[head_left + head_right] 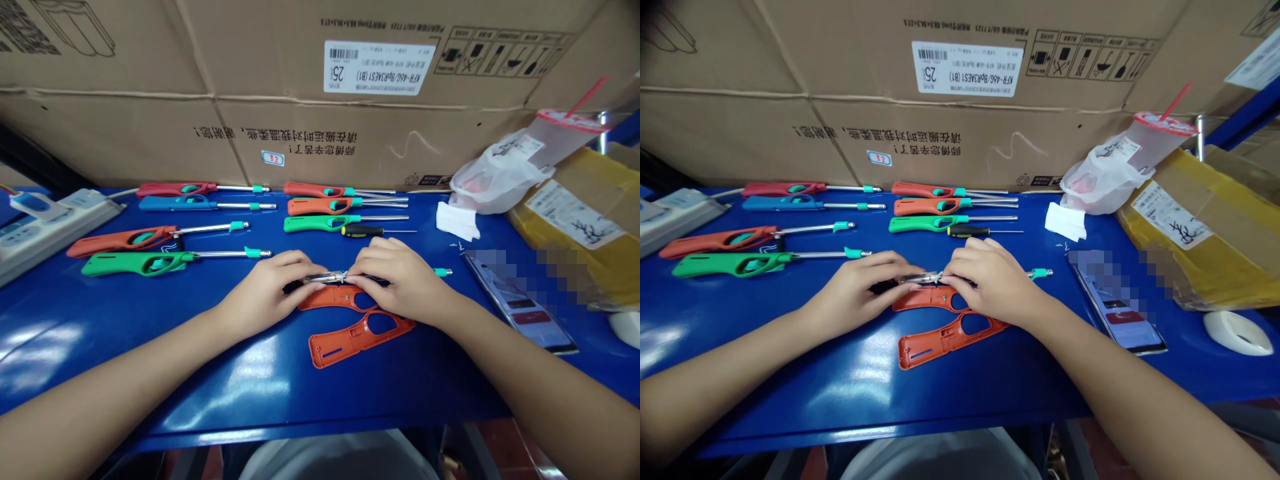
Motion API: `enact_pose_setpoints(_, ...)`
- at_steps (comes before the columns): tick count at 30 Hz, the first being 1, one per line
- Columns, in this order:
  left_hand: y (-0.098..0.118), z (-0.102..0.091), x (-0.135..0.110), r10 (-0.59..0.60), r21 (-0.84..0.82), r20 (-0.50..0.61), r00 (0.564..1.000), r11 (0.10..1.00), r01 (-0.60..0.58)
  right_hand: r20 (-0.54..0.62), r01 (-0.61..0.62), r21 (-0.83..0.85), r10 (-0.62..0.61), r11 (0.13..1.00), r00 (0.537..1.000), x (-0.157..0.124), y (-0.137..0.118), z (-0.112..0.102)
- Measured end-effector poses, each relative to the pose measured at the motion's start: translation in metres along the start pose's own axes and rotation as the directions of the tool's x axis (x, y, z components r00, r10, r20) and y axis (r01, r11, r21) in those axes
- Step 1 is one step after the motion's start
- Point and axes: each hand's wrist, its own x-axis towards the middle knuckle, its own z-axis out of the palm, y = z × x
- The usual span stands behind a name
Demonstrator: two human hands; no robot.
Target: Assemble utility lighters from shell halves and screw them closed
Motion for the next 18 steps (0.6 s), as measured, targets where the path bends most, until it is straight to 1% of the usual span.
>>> enact_pose_setpoints(5,0.0021,-0.0058,0.0023,0.006,0.013,-0.004,1.0,1.0,-0.006,0.042,0.037,-0.045,-0.036,0.998,0.999,-0.0007,0.0005,-0.002)
enact_pose_setpoints(9,0.0032,-0.0082,0.0026,0.008,0.006,0.026,1.0,1.0,-0.008,0.062,0.047,-0.055,-0.044,0.997,0.997,-0.0009,-0.0005,-0.0037)
enact_pose_setpoints(18,0.0045,-0.0105,0.0038,-0.055,-0.058,0.095,0.994,0.996,0.061,0.091,0.077,-0.055,-0.072,0.995,0.993,-0.0013,-0.0021,-0.0037)
